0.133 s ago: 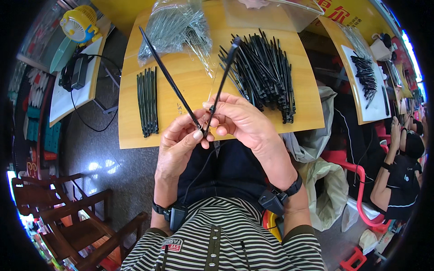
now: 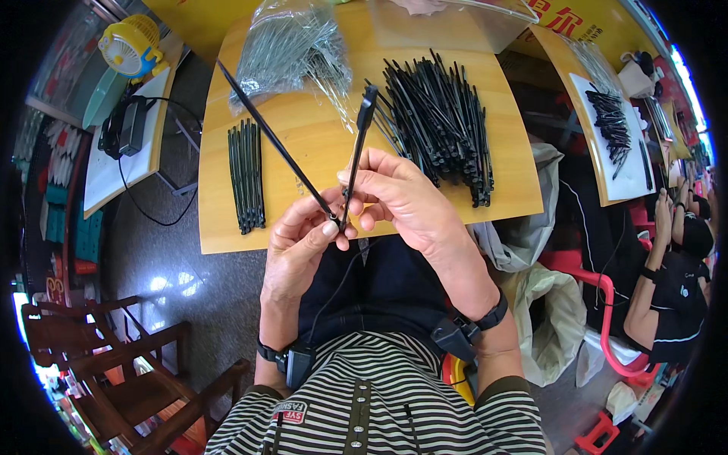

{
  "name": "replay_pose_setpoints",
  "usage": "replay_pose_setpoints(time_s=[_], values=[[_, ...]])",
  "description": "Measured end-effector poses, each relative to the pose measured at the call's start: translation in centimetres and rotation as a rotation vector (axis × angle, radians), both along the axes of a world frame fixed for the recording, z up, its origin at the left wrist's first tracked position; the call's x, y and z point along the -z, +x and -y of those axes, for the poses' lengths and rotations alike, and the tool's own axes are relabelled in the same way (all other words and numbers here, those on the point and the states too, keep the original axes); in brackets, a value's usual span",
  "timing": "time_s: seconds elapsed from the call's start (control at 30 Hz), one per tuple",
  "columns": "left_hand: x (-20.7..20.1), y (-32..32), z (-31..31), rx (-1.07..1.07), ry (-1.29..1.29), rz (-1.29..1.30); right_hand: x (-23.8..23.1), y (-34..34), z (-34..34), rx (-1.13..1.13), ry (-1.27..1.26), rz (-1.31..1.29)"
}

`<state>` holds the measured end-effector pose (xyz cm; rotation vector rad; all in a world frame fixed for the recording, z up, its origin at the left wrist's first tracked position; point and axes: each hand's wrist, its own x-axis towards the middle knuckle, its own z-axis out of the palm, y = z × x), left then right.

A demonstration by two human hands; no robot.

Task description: The person picks up a black plastic strip and a metal wire, threading the wire through the strip by hand. They place the assembled pieces into a stack, then gather the bundle and place it into a large white bag.

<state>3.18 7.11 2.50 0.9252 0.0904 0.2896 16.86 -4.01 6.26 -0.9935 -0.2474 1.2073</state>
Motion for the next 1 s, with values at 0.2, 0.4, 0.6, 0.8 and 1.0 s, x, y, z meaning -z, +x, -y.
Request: replay_pose_setpoints(time_s=[0.2,0.4,0.6,0.8,1.0], values=[[-0.5,0.1,0.1,-0.01,-0.007,0.007,0.2,0.0,0.0,0.028,-0.027,0.058],[-0.4,0.2,0.4,-0.099,-0.009,-0.054,-0.5,-1.4,0.3,0.218,-0.012,0.261],[-0.8,0.3,0.9,-0.102,-0.075,-0.046,-0.7,-1.8,0.5,0.235,0.015,0.339],[-1.5,0.4,1.3,-0.117,-0.149,-0.078,-1.0,-2.1,0.6,0.211,0.032,0.363],[-1.1,0.5,1.4,-0.184,-0.067,-0.175,-1.4,-2.1,0.7,0.261,0.044,0.277]])
